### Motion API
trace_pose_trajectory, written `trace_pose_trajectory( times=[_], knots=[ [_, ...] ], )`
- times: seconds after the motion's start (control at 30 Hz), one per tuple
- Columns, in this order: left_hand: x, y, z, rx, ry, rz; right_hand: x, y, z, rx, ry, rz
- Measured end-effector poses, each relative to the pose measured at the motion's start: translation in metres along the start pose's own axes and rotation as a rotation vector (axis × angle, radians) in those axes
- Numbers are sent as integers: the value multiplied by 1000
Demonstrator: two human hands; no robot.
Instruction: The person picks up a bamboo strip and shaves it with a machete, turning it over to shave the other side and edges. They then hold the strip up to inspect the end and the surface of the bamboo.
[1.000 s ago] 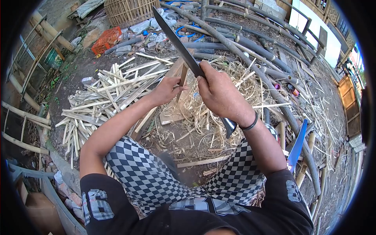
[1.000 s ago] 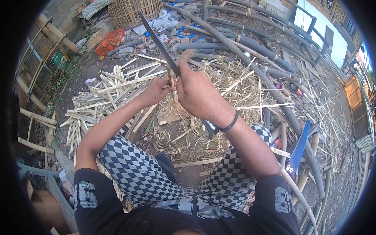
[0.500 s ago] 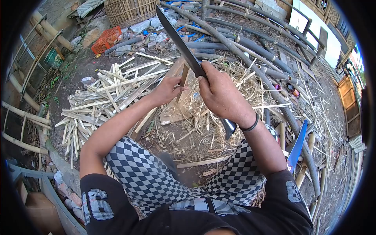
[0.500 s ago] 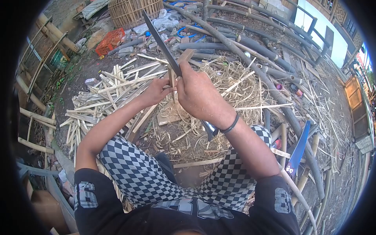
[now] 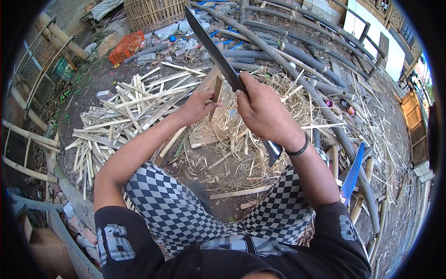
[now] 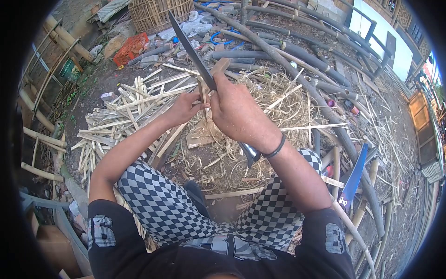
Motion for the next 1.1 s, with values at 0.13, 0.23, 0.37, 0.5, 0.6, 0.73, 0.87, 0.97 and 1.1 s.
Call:
trace_pose_trajectory(
  times=[0.13, 0.23, 0.37, 0.5, 0.6, 0.73, 0.87, 0.97, 1.1],
  knots=[
    [-2, 0, 1, 26, 39, 37, -1, 1, 2, -18, -23, 25],
    [-1, 0, 1, 12, 21, 29, -1, 1, 2, -12, -23, 9],
    [1, -1, 1, 13, 39, 28, -1, 1, 2, -12, -11, 6],
    [0, -1, 1, 9, 38, 25, -3, 0, 3, -48, 2, -15],
    [4, -1, 0, -7, 20, 30, -5, 1, 3, -46, 46, -34],
    [15, -4, -4, -52, -39, 48, -10, 2, 4, -69, 131, 7],
    [9, -7, -1, -58, -56, 9, -5, 0, 2, -9, 76, 29],
    [15, -8, -5, -35, -71, 20, -4, -3, 4, 33, 166, -16],
    [24, -20, -16, 22, -30, 119, -23, 1, -18, 24, 51, -1]
  ],
)
Point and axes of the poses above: each hand's wrist, its own y-axis away from the middle knuckle, its own z-axis out of the palm, x = y × z, the point moved 6 cm from there along -y, towards the middle knuckle, and after that the axes turned 7 degrees about z, right-handed, at the moved point
